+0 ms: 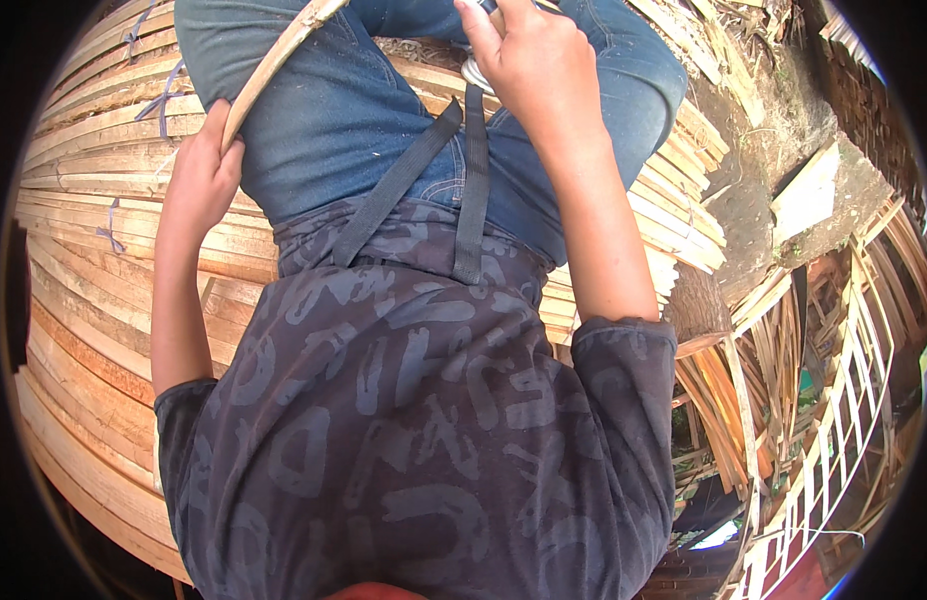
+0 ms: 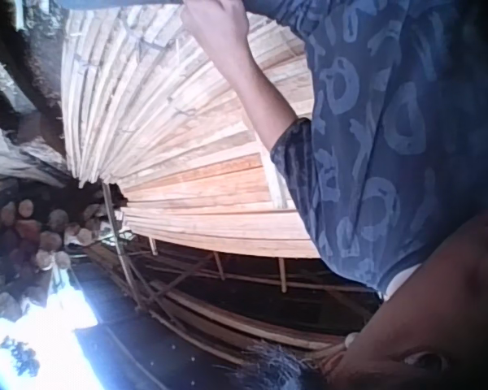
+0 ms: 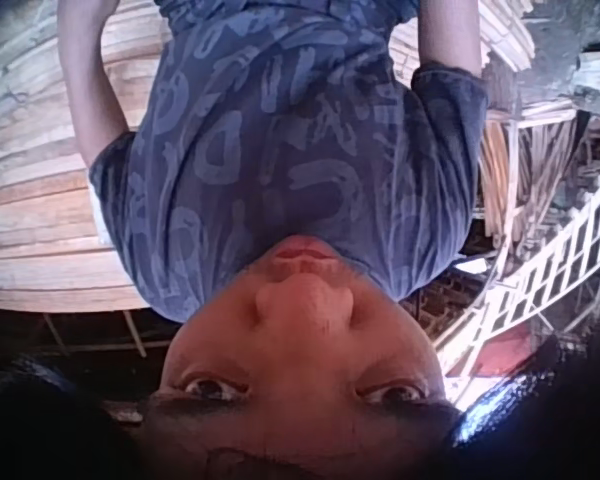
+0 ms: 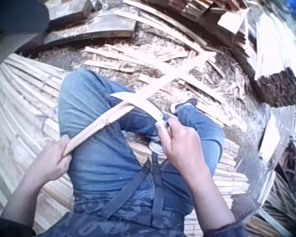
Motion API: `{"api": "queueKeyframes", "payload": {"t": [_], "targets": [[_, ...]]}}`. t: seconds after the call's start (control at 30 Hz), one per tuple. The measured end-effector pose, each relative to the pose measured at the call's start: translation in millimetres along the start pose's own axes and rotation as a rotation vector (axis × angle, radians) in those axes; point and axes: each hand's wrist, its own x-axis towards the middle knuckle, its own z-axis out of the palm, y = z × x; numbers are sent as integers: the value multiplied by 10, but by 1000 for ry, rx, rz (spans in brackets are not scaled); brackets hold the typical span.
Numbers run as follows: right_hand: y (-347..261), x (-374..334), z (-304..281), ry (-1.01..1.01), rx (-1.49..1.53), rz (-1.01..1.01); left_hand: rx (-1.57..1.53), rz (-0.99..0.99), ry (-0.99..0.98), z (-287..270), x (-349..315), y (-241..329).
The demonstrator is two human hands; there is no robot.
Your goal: The person sits on a stack of wooden planks and uses a curved knife to shave thin strips from a long, thin piece of wood held between their legs. They repeatedly scrape the knife along the wood to remove bark and smooth the surface.
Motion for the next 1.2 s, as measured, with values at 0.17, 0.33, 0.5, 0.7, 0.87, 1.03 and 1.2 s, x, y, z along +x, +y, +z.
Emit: {"api": "queueKeyframes", "payload": {"t": [0.17,0.33,0.5,0.7,0.87,1.03,1.2], "targets": [[655,263,-281,152,-184,85,57,72,59,-26,14,11],[616,229,-411,98,-78,206,65,45,36,31,28,-18],[334,-83,-172,21,-56,114,106,24,122,138,-5,38],[15,-243,159,-8,-35,53,135,28,156,168,13,70],[5,-32,19,-49,-209,128,194,-11,174,206,5,68],[-79,80,-112,-46,-211,109,226,-40,187,220,-3,117],[-135,83,-84,-79,-308,48,175,-33,199,237,-15,82]]}}
